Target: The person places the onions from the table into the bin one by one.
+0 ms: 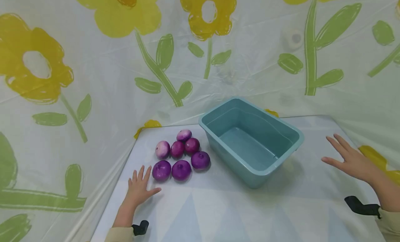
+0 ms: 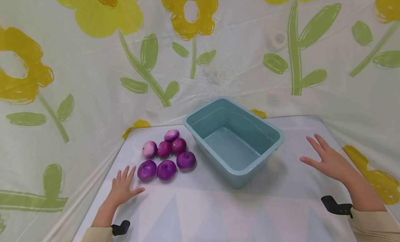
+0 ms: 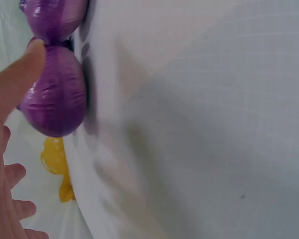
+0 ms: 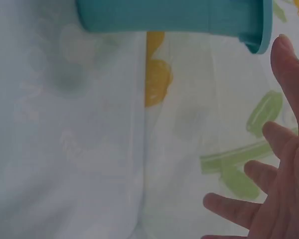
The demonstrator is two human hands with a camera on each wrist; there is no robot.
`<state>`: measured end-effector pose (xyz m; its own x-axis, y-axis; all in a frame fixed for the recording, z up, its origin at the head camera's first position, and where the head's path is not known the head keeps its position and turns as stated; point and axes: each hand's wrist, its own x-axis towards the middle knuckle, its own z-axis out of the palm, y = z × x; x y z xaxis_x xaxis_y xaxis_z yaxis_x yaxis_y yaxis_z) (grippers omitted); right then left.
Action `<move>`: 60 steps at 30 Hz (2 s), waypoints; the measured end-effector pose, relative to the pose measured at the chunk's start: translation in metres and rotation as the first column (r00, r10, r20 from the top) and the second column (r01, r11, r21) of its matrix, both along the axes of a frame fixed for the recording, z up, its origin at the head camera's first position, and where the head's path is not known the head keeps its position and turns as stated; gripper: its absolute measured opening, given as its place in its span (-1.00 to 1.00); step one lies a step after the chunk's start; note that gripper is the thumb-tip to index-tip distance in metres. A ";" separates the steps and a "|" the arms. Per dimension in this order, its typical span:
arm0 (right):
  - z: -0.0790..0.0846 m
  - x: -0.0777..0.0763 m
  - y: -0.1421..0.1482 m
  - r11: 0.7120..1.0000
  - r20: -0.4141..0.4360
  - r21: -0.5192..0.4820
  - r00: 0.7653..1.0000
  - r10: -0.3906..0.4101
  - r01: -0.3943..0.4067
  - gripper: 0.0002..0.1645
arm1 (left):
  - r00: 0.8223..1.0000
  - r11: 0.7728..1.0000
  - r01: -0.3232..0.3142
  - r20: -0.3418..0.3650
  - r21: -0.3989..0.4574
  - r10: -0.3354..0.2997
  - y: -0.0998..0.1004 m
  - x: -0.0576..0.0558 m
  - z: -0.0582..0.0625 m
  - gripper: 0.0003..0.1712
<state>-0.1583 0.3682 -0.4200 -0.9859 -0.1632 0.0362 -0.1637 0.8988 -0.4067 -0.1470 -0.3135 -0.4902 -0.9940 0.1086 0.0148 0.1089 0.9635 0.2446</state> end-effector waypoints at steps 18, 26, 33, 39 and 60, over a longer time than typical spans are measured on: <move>0.019 -0.023 -0.058 0.857 -0.029 -0.510 0.998 0.063 -0.069 -0.24 | 0.998 0.985 -0.062 0.044 0.162 0.055 0.021 -0.013 -0.008 0.06; 0.018 -0.034 -0.070 0.844 -0.008 -0.536 0.999 0.034 -0.033 -0.24 | 0.995 0.982 -0.078 -0.044 0.172 0.087 0.032 -0.018 -0.011 -0.04; 0.015 -0.045 -0.071 0.870 0.136 -0.492 0.987 0.089 -0.011 -0.17 | 0.990 0.975 -0.120 -0.051 0.189 0.132 0.036 -0.022 -0.014 -0.13; 0.012 -0.052 -0.064 0.876 0.189 -0.481 0.971 0.147 -0.039 -0.17 | 0.983 0.953 -0.179 -0.002 0.245 0.185 0.032 -0.030 -0.019 -0.14; 0.010 -0.060 -0.061 0.845 0.200 -0.531 0.962 0.188 -0.054 -0.12 | 0.961 0.798 -0.257 0.055 0.545 0.272 0.029 -0.039 -0.016 -0.22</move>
<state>-0.2187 0.3068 -0.4096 -0.9490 -0.3049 -0.0806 -0.0971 0.5256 -0.8452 -0.1863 -0.2843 -0.5058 -0.9813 -0.1916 0.0166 -0.1177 0.6669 0.7358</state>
